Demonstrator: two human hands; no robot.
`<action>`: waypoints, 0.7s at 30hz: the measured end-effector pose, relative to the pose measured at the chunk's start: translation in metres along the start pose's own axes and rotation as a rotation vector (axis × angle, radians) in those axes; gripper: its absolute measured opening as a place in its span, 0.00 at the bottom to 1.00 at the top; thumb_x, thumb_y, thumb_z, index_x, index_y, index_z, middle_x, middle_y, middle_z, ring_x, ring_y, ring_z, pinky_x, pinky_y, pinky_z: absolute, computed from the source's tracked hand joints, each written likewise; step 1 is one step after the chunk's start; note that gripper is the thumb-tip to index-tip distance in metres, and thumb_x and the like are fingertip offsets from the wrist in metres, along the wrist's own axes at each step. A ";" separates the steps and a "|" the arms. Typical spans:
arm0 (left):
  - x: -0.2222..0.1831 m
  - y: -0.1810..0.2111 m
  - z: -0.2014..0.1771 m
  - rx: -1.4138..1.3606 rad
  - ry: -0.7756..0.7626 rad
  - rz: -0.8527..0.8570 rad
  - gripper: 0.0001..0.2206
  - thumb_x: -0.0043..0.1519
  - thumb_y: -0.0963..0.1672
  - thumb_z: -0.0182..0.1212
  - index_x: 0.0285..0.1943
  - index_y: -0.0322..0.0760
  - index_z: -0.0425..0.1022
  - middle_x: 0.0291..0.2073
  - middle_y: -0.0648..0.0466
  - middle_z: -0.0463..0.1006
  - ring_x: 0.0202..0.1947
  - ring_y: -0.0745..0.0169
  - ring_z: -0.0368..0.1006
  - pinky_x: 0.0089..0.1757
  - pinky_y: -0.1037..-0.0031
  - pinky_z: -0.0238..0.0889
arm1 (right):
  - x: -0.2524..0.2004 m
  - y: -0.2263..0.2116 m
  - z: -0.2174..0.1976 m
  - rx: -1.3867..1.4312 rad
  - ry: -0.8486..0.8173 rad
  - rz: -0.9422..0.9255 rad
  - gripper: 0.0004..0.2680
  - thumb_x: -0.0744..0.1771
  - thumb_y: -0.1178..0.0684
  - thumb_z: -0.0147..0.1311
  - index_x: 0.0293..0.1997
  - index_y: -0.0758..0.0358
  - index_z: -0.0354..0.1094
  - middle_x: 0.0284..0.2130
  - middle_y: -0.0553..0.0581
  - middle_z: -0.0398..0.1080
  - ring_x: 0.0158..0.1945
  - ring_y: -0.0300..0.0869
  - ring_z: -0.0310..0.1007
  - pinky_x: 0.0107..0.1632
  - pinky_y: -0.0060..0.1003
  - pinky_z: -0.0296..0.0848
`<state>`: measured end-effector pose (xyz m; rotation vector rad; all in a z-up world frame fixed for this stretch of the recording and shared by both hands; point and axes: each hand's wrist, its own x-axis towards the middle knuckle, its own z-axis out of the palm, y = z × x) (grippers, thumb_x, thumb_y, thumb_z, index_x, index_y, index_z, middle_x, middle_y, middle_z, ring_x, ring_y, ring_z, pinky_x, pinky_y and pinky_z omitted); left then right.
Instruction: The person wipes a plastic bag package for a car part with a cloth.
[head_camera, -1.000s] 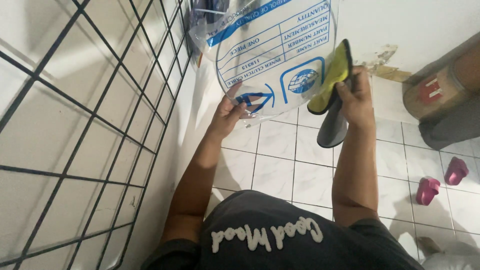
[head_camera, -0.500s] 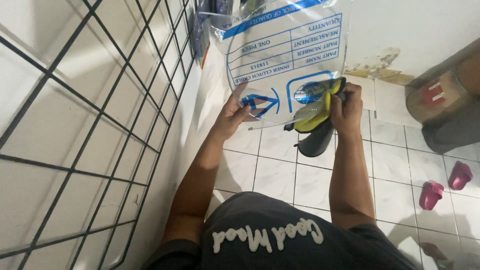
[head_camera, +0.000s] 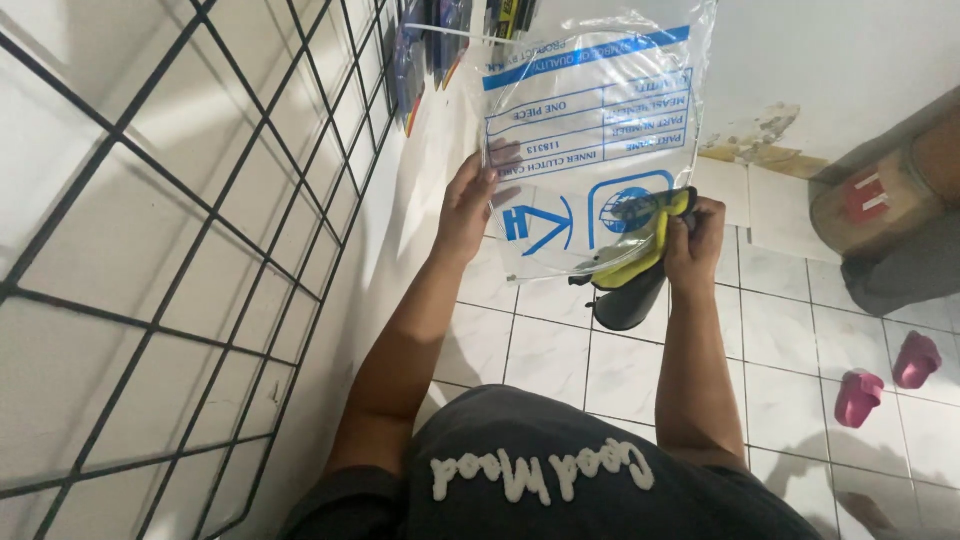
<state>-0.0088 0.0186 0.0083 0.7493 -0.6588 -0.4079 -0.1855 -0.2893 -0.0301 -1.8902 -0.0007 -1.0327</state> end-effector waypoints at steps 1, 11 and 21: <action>0.003 -0.004 -0.002 0.034 0.054 0.007 0.24 0.72 0.48 0.56 0.75 0.34 0.61 0.63 0.46 0.73 0.63 0.56 0.71 0.59 0.66 0.70 | -0.002 0.001 0.000 0.005 0.007 0.001 0.09 0.72 0.68 0.43 0.57 0.67 0.54 0.48 0.55 0.64 0.50 0.36 0.65 0.58 0.31 0.67; 0.020 -0.012 0.012 0.113 0.326 -0.006 0.24 0.67 0.50 0.64 0.68 0.35 0.70 0.40 0.59 0.75 0.42 0.71 0.69 0.42 0.78 0.68 | -0.016 0.006 -0.009 0.022 0.026 0.059 0.07 0.73 0.66 0.46 0.56 0.65 0.55 0.45 0.54 0.65 0.47 0.34 0.66 0.54 0.30 0.68; 0.019 -0.001 0.021 -0.105 0.297 0.003 0.23 0.68 0.48 0.63 0.70 0.32 0.70 0.42 0.60 0.74 0.41 0.73 0.67 0.43 0.79 0.64 | -0.024 0.010 -0.007 0.063 0.081 0.026 0.08 0.73 0.67 0.46 0.57 0.65 0.55 0.47 0.53 0.64 0.49 0.34 0.64 0.56 0.29 0.66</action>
